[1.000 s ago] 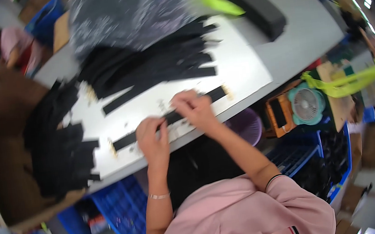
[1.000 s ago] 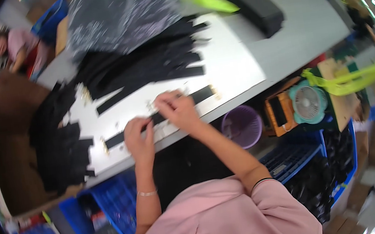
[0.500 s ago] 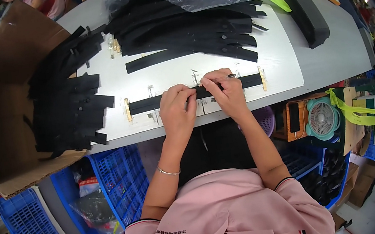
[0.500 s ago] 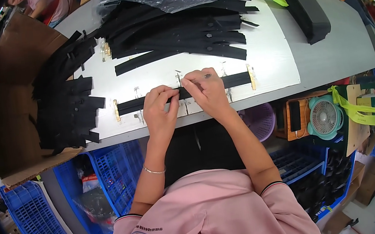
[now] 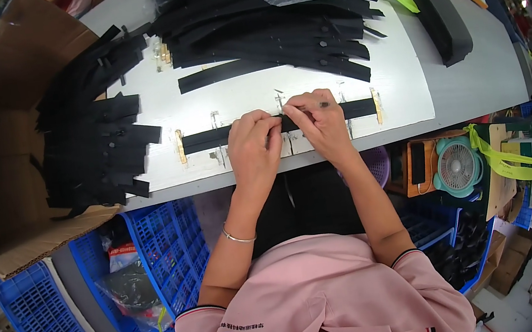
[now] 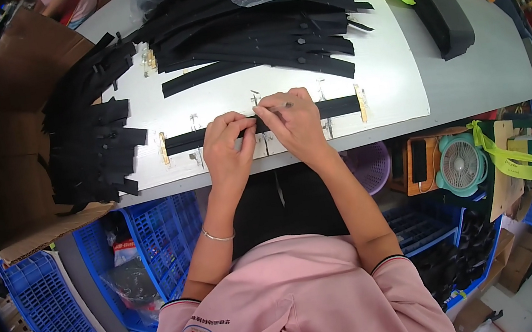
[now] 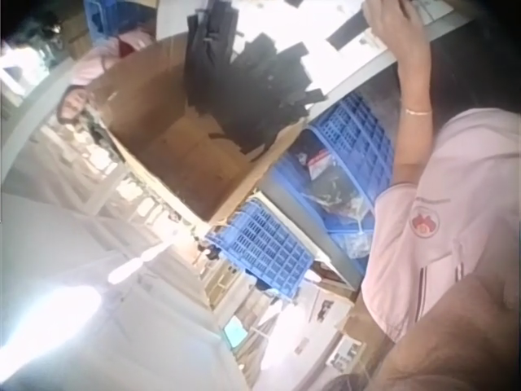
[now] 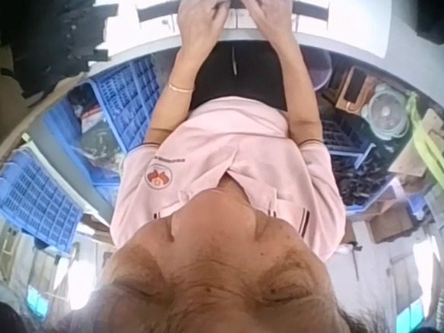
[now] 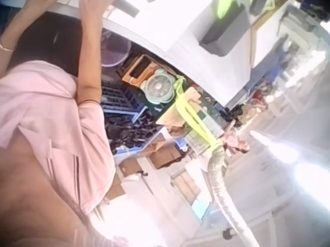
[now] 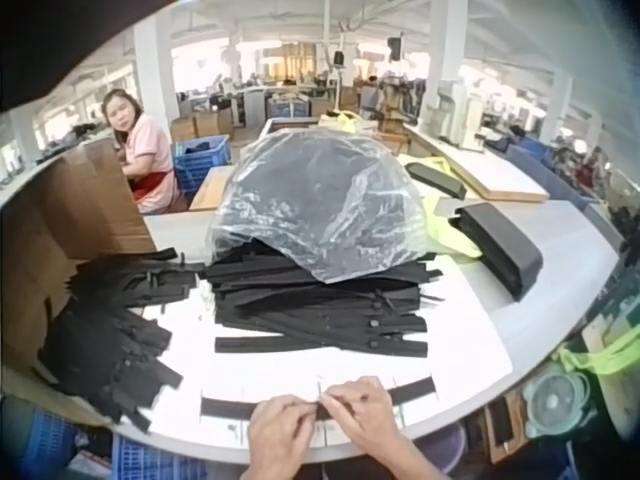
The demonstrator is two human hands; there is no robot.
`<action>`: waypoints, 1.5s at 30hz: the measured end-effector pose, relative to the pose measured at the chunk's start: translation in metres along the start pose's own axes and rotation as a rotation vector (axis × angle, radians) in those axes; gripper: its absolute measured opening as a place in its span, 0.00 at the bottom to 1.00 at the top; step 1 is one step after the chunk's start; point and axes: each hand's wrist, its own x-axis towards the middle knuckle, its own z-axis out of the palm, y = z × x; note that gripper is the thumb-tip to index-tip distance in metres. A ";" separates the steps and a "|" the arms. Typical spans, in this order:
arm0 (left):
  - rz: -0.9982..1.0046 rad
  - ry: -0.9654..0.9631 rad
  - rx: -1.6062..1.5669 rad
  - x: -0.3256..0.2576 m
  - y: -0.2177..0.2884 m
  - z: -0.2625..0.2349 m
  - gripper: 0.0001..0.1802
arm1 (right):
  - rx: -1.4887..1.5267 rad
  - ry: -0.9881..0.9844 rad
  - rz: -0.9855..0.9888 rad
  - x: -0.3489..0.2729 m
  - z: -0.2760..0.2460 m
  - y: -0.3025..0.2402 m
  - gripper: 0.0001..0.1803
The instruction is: Mark black zipper or fabric strips using a template and a pen on a workbench.
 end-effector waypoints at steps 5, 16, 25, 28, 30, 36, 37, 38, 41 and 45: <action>-0.001 0.003 -0.008 0.000 0.000 0.001 0.06 | 0.109 -0.051 -0.002 -0.005 -0.007 0.004 0.07; -0.009 -0.005 -0.012 0.002 0.001 0.002 0.05 | 0.090 -0.082 -0.080 -0.004 -0.005 0.008 0.07; -0.025 -0.036 0.053 0.001 0.004 -0.002 0.05 | 0.105 0.069 0.076 -0.016 -0.052 0.013 0.05; -0.026 -0.038 0.061 0.001 0.005 -0.002 0.05 | 0.397 0.293 0.416 -0.020 -0.074 0.026 0.06; -0.020 -0.044 0.067 0.002 0.007 -0.001 0.06 | 0.318 0.221 0.438 -0.023 -0.083 0.046 0.08; 0.106 -0.053 0.041 0.013 0.039 0.024 0.07 | 0.267 0.176 0.397 -0.025 -0.078 0.050 0.08; 0.150 -0.091 0.010 0.016 0.045 0.031 0.07 | 0.255 0.171 0.389 -0.024 -0.078 0.049 0.09; 0.149 -0.091 0.011 0.018 0.049 0.040 0.07 | 0.256 0.170 0.390 -0.024 -0.077 0.049 0.09; 0.187 -0.120 -0.037 0.017 0.050 0.065 0.07 | 0.253 0.155 0.397 -0.024 -0.076 0.050 0.10; 0.177 -0.132 -0.022 0.015 0.047 0.075 0.07 | 0.156 0.151 0.347 -0.024 -0.075 0.053 0.10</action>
